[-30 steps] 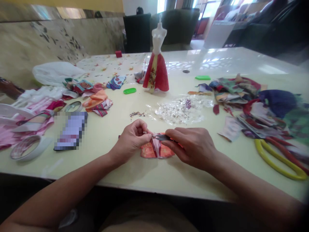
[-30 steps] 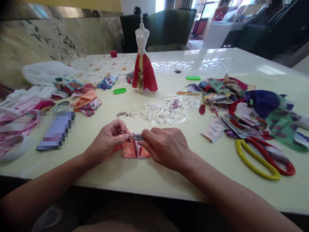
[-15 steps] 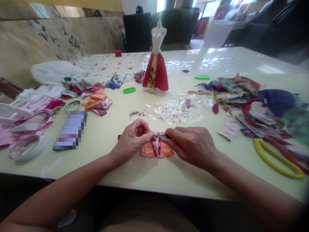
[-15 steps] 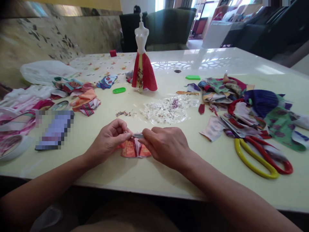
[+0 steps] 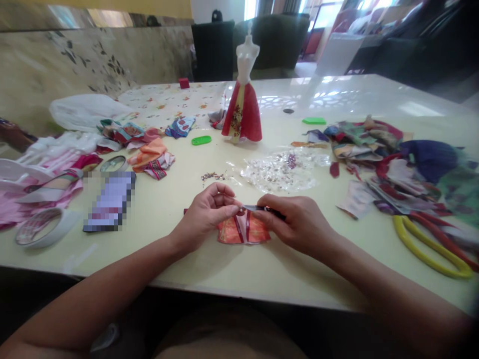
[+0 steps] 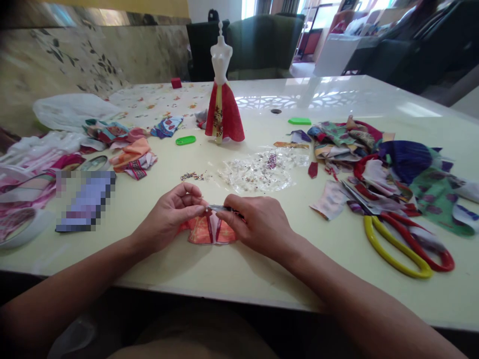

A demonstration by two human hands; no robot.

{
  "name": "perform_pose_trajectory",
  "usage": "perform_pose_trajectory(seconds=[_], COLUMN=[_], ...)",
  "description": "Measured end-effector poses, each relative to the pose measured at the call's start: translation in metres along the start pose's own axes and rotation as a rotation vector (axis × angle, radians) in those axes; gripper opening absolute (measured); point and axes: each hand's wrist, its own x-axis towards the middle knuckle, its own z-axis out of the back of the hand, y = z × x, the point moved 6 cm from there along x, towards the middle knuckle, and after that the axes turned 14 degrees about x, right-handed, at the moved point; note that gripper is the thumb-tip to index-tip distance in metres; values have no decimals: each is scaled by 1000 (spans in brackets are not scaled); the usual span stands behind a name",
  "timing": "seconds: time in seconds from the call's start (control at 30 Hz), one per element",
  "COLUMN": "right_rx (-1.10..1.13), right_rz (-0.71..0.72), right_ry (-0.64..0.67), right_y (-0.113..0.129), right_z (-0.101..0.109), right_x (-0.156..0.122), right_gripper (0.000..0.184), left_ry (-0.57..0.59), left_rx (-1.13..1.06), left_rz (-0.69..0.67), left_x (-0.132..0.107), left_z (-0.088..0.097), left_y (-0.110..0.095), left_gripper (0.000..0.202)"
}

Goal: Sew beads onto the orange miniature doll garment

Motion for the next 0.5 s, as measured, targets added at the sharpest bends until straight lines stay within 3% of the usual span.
perform_pose_trajectory(seconds=[0.27, 0.5], right_rx=[-249, -307], right_rz=[163, 243], right_ry=[-130, -203], right_y=[9, 13], right_z=[2, 6], right_x=[-5, -7], right_gripper=[37, 33], left_ry=[-31, -25], left_rx=[-93, -130], left_rz=[98, 105], left_x=[0, 0], left_z=[1, 0], left_y=[3, 2], left_gripper=[26, 32])
